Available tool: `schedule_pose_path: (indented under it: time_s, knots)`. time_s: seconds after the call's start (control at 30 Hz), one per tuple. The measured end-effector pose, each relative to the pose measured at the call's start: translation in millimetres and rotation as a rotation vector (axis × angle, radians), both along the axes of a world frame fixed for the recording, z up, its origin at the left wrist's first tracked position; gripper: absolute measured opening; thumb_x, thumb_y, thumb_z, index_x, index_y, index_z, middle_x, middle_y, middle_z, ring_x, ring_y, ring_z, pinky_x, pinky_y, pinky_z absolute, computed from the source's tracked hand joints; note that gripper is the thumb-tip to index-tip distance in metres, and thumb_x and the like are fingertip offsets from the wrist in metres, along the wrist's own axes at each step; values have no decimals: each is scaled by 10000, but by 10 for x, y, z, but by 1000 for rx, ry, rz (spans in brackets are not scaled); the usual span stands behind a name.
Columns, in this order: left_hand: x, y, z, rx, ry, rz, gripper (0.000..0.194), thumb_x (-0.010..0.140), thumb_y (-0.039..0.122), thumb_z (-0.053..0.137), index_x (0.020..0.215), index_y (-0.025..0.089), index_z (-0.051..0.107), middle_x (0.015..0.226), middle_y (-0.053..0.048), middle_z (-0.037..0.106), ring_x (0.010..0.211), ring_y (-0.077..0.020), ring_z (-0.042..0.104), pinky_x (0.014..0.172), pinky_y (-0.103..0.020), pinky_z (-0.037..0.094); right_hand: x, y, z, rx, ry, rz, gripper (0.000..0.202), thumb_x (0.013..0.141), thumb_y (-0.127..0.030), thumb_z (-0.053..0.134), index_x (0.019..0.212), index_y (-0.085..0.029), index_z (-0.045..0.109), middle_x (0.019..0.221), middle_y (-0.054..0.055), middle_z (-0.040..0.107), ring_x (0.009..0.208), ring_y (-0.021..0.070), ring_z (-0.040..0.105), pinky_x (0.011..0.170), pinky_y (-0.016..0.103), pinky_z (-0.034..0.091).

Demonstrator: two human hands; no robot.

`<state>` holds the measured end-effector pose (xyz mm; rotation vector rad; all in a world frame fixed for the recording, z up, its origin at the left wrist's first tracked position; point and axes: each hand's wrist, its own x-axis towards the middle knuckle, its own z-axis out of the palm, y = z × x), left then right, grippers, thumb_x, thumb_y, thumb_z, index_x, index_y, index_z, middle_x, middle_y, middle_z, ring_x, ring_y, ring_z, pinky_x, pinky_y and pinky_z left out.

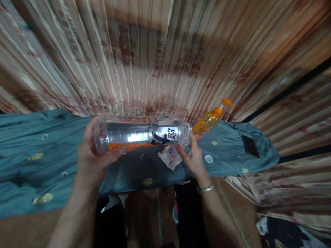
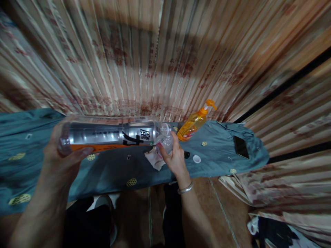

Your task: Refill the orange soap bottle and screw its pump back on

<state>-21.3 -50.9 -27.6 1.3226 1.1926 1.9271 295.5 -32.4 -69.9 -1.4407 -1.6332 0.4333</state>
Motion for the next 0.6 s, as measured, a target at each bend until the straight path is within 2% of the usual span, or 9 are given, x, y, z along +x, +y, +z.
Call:
schedule_pose_path:
  time_s: [0.13, 0.27, 0.47, 0.6]
  knots:
    - [11, -4, 20, -5, -30, -10, 1001, 432, 506, 1097, 1361, 341, 763, 1352, -34, 766, 1287, -304, 701, 1172, -466, 567, 3, 1, 1, 15, -7, 1, 733, 943, -539, 713, 1553, -176, 532, 1384, 191, 774, 1152, 363, 805, 984, 511, 662]
    - [11, -9, 28, -7, -26, -9, 1002, 448, 523, 1089, 1374, 333, 756, 1359, -44, 762, 1289, -315, 700, 1189, -498, 553, -1, 3, -5, 6, -19, -6, 753, 950, -539, 699, 1569, -151, 515, 1358, 199, 782, 1157, 368, 805, 997, 516, 657]
    - [3, -11, 19, 10, 4, -14, 963, 487, 507, 1082, 1374, 330, 752, 1332, -35, 763, 1268, -297, 707, 1166, -474, 572, -3, 0, -7, 15, -21, -19, 738, 943, -534, 708, 1553, -158, 532, 1345, 194, 791, 1038, 346, 826, 934, 501, 673]
    - [10, -10, 32, 9, 1, -13, 960, 484, 507, 1082, 1369, 331, 756, 1329, -39, 770, 1275, -309, 710, 1174, -497, 567, -1, -6, 11, 10, -16, -5, 746, 943, -526, 707, 1560, -148, 521, 1357, 200, 787, 1118, 369, 814, 962, 517, 668]
